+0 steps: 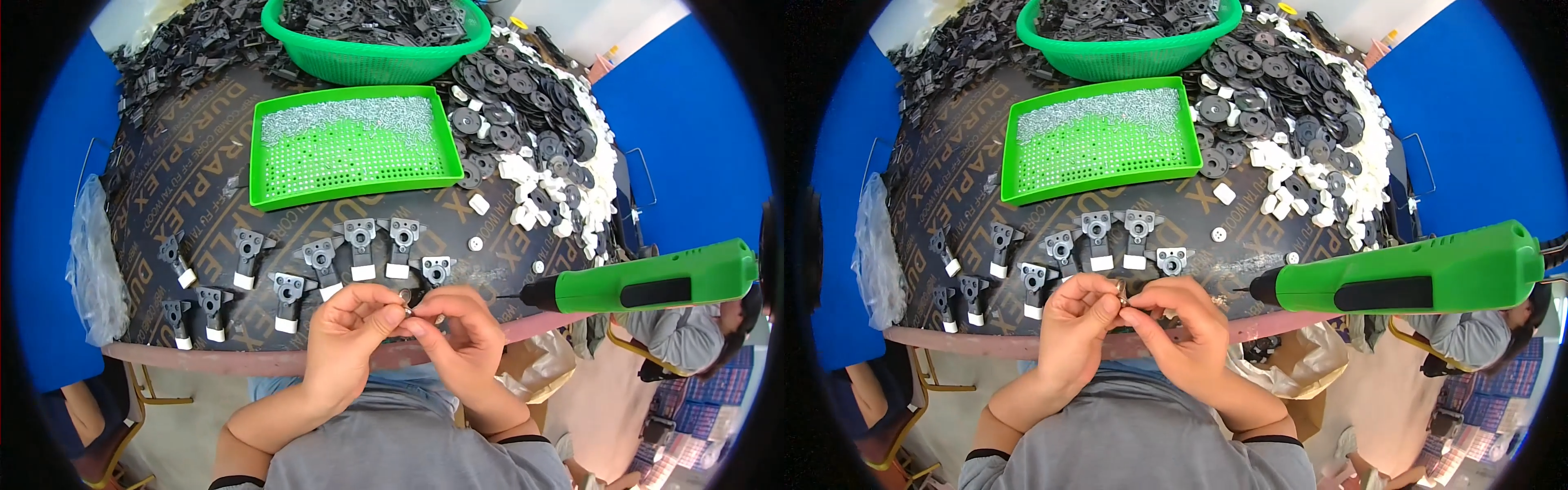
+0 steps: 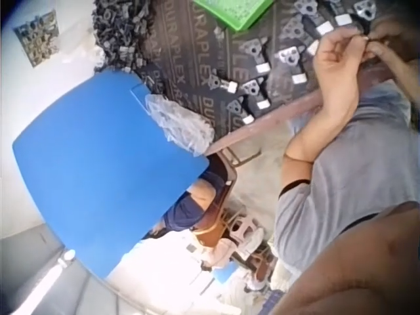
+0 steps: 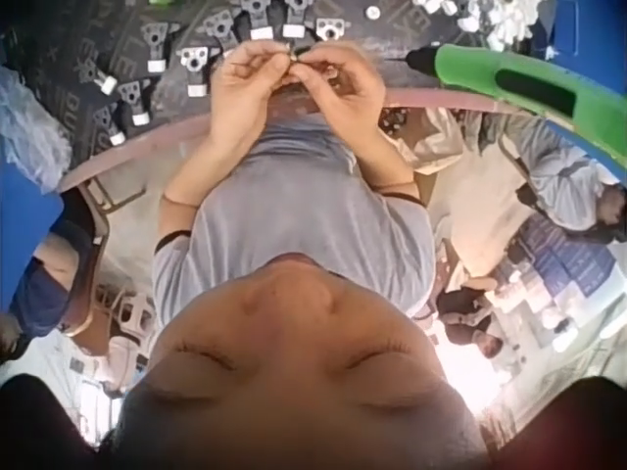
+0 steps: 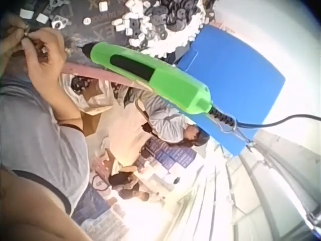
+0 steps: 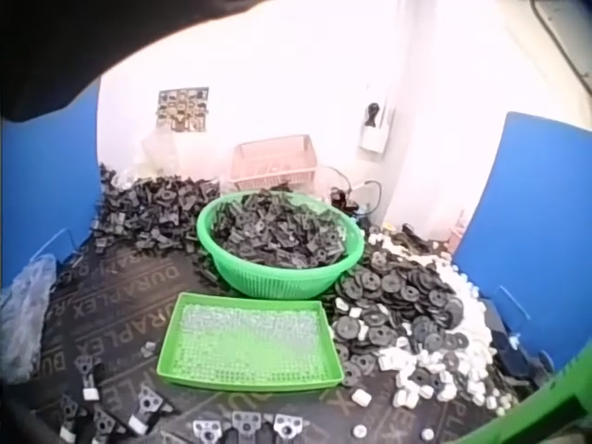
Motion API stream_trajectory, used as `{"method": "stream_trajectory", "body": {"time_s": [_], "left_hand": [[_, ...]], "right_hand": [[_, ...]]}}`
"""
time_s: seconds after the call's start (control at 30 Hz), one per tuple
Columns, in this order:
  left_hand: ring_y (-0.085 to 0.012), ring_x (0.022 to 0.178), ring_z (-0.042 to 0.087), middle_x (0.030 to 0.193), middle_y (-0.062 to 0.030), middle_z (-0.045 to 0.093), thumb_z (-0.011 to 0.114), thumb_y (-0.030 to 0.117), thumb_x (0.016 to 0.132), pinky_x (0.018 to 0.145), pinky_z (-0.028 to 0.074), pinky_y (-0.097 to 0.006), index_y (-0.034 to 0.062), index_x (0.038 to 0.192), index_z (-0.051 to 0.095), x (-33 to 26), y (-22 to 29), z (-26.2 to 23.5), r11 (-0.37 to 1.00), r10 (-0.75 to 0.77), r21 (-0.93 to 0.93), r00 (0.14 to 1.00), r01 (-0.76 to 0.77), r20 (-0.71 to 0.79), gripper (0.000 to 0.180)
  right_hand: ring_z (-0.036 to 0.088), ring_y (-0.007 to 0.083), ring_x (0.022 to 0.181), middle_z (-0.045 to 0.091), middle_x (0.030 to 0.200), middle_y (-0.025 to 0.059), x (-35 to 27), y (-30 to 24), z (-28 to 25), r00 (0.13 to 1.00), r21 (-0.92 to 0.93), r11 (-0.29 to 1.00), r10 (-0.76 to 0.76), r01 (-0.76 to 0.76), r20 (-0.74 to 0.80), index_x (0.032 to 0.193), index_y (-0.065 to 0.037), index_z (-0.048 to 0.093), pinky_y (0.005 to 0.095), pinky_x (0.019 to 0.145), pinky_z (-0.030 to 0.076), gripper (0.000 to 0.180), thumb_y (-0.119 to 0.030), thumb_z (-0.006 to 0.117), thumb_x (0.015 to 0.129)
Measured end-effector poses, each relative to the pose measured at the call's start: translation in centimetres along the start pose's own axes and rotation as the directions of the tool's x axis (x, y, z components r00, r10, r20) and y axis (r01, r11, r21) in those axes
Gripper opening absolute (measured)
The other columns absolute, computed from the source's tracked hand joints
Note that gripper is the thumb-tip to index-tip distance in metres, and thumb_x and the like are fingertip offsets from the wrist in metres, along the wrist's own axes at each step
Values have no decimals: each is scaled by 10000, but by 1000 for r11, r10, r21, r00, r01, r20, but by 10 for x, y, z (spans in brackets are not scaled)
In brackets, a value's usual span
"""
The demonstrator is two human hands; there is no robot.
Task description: Assembling small plastic housings and metal components using a motorized screwdriver.
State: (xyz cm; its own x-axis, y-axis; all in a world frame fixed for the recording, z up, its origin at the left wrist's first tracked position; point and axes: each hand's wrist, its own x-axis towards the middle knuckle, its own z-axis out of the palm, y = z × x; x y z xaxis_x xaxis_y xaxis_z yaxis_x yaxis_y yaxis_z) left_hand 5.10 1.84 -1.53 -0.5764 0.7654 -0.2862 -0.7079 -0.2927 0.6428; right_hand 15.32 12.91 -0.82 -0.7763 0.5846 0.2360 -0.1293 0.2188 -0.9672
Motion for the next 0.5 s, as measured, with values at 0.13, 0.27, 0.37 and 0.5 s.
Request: {"method": "stream_trajectory", "body": {"time_s": [0.13,0.27,0.37,0.5], "left_hand": [[-137,878,647,995,-77,670,673,-9,895,822,536,-272,5,1001,623,1,-9,-3,995,90,38,996,-90,-4,118],[-137,882,638,1001,-82,657,671,-10,895,820,529,-276,8,1001,603,3,-15,-4,990,141,6,990,-141,28,127],[-176,807,590,894,-85,613,663,52,916,759,494,-309,42,987,570,9,-12,-10,975,205,81,979,-206,24,117],[-179,792,591,891,-92,610,676,58,906,728,500,-317,40,964,573,5,-10,-11,958,245,133,966,-255,87,119]], "right_hand": [[577,160,828,618,951,95,0,1,0,1000,-38,999,-16,15,-24,964,15,638,275,731,474,170,49,722,820],[558,164,882,586,968,89,-4,0,-10,999,-17,1000,-19,20,39,960,25,608,279,797,451,139,49,690,851],[545,122,846,571,945,65,-5,1,-21,996,-22,997,66,-67,-62,949,31,602,242,756,437,103,26,673,875],[493,39,747,529,913,12,5,17,-37,959,-212,937,262,-279,-104,948,33,607,187,646,396,72,-13,649,911]]}}
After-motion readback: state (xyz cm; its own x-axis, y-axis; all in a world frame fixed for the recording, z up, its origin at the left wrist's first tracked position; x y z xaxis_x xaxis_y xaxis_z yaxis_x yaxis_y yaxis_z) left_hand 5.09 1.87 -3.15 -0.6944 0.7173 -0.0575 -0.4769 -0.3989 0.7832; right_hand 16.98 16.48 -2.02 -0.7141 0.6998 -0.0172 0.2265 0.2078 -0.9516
